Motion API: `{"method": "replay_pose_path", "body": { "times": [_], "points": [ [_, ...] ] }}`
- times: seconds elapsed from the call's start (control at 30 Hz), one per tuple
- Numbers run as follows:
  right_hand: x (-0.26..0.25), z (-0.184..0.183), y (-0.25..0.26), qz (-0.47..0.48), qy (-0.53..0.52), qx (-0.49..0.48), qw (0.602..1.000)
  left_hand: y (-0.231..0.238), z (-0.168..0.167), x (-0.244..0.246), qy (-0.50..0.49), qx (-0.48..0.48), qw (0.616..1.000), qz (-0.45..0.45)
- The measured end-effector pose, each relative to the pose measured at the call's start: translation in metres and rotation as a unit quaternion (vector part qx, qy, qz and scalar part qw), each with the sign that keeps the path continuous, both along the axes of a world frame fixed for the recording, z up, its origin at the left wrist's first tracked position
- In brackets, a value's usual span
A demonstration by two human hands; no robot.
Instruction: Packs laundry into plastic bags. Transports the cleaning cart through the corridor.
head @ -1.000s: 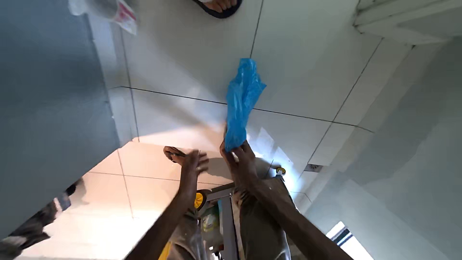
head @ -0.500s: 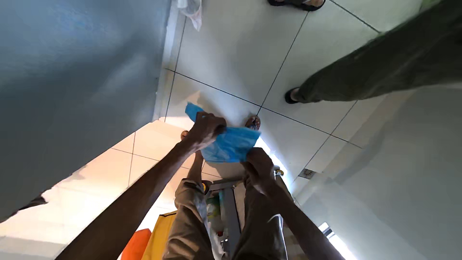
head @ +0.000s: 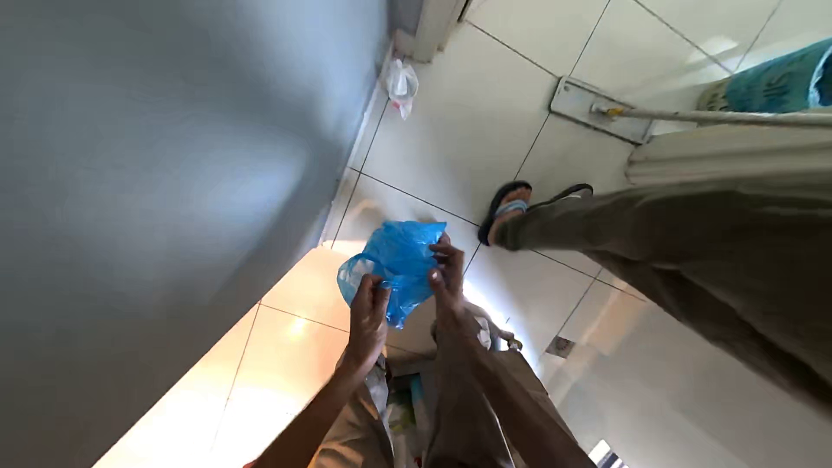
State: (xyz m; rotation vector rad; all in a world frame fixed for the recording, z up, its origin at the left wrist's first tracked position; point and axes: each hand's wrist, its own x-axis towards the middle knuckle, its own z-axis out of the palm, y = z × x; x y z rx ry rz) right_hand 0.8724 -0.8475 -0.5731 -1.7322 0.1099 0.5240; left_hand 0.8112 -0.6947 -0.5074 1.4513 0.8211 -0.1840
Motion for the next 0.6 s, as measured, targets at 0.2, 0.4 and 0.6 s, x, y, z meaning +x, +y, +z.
{"method": "replay_pose_path", "body": {
  "times": [0.2, 0.4, 0.6],
  "points": [
    [0.027, -0.033, 0.039, 0.106, 0.046, 0.014, 0.993, 0.019, 0.0, 0.015, -0.001, 0.135, 0.989, 0.066],
    [0.134, -0.133, 0.042, 0.036, 0.079, -0.01, 0.996, 0.035, -0.047, -0.004, 0.166, 0.204, 0.96, 0.101],
    [0.276, -0.193, 0.098, 0.082, 0.02, -0.228, 0.97, 0.014, -0.061, 0.004, 0.276, 0.214, 0.922, 0.17]
  ]
}}
